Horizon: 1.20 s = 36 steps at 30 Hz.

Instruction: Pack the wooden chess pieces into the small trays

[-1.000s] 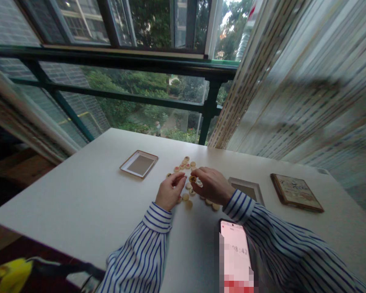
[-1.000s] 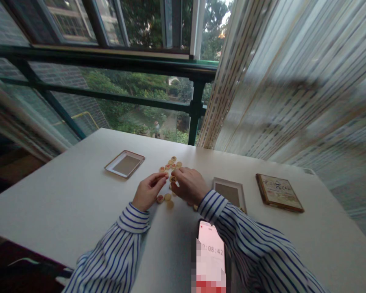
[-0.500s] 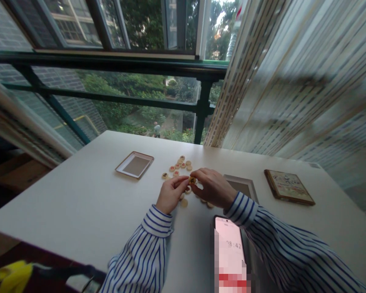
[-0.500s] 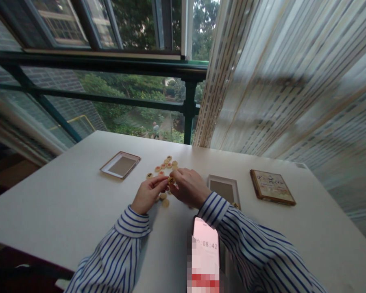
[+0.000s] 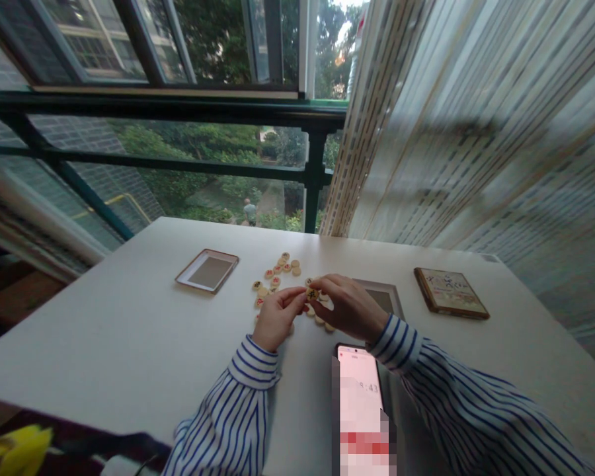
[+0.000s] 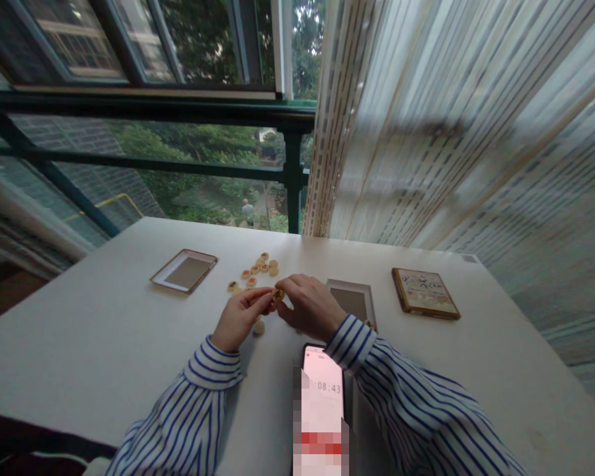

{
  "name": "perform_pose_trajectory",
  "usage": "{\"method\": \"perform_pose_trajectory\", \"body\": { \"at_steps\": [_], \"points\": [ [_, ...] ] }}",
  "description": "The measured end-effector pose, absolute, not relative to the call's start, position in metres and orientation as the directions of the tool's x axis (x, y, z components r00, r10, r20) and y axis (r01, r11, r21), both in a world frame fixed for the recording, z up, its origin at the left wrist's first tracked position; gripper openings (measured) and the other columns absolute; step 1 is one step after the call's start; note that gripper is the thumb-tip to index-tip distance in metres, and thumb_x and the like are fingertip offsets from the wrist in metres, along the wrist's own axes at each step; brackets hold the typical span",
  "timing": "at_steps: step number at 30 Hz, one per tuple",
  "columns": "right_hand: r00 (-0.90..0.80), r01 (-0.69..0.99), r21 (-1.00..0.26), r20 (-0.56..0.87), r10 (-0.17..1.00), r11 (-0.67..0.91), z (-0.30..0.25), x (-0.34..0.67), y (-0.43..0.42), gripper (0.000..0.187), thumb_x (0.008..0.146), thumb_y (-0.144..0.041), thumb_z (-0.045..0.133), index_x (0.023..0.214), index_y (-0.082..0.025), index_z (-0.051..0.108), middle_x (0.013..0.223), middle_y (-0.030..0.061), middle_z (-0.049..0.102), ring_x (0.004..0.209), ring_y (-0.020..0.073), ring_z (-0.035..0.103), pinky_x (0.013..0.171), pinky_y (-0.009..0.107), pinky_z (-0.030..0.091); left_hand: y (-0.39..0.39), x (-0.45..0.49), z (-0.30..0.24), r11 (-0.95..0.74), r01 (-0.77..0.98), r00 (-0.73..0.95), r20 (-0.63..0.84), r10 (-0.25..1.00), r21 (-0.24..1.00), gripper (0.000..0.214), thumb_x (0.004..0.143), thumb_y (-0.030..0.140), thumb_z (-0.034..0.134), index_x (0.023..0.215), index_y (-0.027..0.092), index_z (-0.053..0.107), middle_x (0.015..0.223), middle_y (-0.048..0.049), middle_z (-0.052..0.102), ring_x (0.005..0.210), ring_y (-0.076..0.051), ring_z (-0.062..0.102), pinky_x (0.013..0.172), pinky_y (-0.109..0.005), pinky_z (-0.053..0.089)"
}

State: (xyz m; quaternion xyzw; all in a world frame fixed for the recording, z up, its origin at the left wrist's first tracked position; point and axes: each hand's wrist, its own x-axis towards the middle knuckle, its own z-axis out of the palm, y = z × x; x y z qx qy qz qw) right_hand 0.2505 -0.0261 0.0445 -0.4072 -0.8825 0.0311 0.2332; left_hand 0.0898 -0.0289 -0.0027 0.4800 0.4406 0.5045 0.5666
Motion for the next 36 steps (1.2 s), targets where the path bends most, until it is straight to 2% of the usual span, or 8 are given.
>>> {"method": "perform_pose_trajectory", "body": {
  "at_steps": [16,36],
  "points": [
    [-0.539,0.627,-0.343,0.458,0.707,0.700,0.041,0.276,-0.035,0.023,0.079,-0.022,0.056,0.101,-0.015,0.056,0.092,0.0099,0.063,0.081,0.0166,0.057,0.073,0.030,0.045,-0.036,0.109,0.001,0.037,-0.184,0.163,-0.006,0.987,0.982,0.030,0.069,0.033,0.066,0.092,0.013,0.066,0.074,-0.0044,0.070,0.063,-0.011,0.062,0.062,-0.022,0.049],
    [-0.505,0.602,-0.417,0.461,0.730,0.680,0.036,0.295,-0.043,0.022,0.080,-0.023,0.056,0.101,-0.016,0.057,0.087,0.0070,0.062,0.075,0.0137,0.057,0.070,0.028,0.046,-0.043,0.127,0.001,0.105,-0.210,0.194,-0.064,0.979,0.972,0.028,0.070,0.033,0.066,0.090,0.014,0.067,0.072,-0.0039,0.067,0.062,-0.010,0.058,0.060,-0.021,0.046]
  ]
}}
